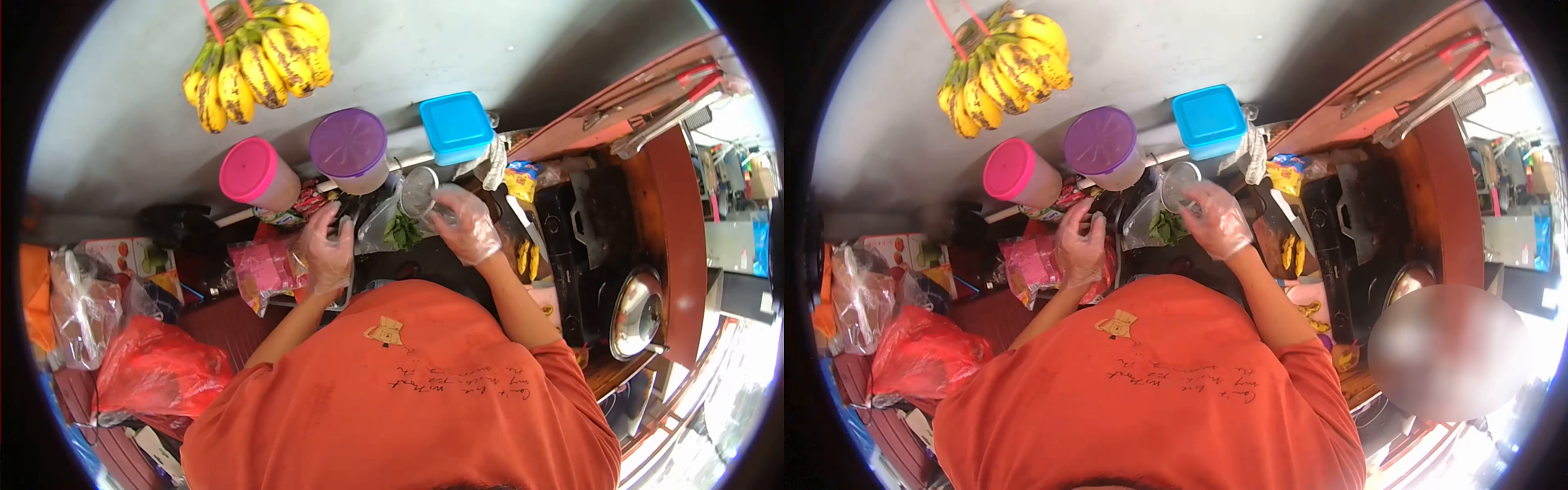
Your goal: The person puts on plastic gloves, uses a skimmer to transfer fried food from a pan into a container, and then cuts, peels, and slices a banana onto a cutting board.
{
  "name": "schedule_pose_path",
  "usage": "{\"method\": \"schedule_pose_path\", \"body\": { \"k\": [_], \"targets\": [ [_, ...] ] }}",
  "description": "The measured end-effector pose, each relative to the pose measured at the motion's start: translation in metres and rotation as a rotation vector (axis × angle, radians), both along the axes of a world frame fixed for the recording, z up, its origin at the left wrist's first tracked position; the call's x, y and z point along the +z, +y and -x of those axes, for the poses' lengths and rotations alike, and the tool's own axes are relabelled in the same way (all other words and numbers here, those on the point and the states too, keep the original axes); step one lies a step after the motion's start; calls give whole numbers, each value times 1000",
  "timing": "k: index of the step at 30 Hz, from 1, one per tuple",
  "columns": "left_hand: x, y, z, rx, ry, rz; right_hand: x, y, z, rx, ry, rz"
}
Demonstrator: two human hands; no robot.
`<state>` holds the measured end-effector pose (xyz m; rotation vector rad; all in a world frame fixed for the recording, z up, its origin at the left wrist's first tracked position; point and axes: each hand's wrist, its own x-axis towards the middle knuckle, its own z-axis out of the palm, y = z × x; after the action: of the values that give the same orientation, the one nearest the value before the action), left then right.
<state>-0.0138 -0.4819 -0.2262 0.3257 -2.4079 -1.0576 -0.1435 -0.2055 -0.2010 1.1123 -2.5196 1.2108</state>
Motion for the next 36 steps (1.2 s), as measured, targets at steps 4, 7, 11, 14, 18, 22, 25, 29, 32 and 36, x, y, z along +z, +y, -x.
{"method": "schedule_pose_path", "body": {
  "k": [4, 7, 11, 14, 18, 22, 25, 29, 32, 36],
  "targets": [
    [77, 0, 38, -50, 233, 574, -14, 50, -44, -187, -328, -60],
    [87, -6, 71, -124, 209, 681, -27, 68, -62, -300, -475, -86],
    [91, -9, 85, -236, 171, 861, -24, 78, -69, -305, -533, -151],
    [96, -4, 85, -276, 149, 893, -17, 81, -72, -315, -622, -232],
    [102, 11, 75, -288, 283, 865, -9, 97, -79, -337, -665, -239],
    [105, 43, 74, -507, 402, 767, -15, 125, -98, -414, -611, -235],
    [86, 82, 77, -809, 293, 596, 5, 144, -118, -441, -810, -356],
    [39, 164, 89, -1250, 111, 513, -10, 180, -188, -645, -828, -462],
    [1, 228, 88, -1527, -36, 483, -12, 198, -232, -743, -953, -493],
    [-41, 312, 72, -1658, -175, 530, -33, 226, -282, -867, -1066, -427]
  ]
}}
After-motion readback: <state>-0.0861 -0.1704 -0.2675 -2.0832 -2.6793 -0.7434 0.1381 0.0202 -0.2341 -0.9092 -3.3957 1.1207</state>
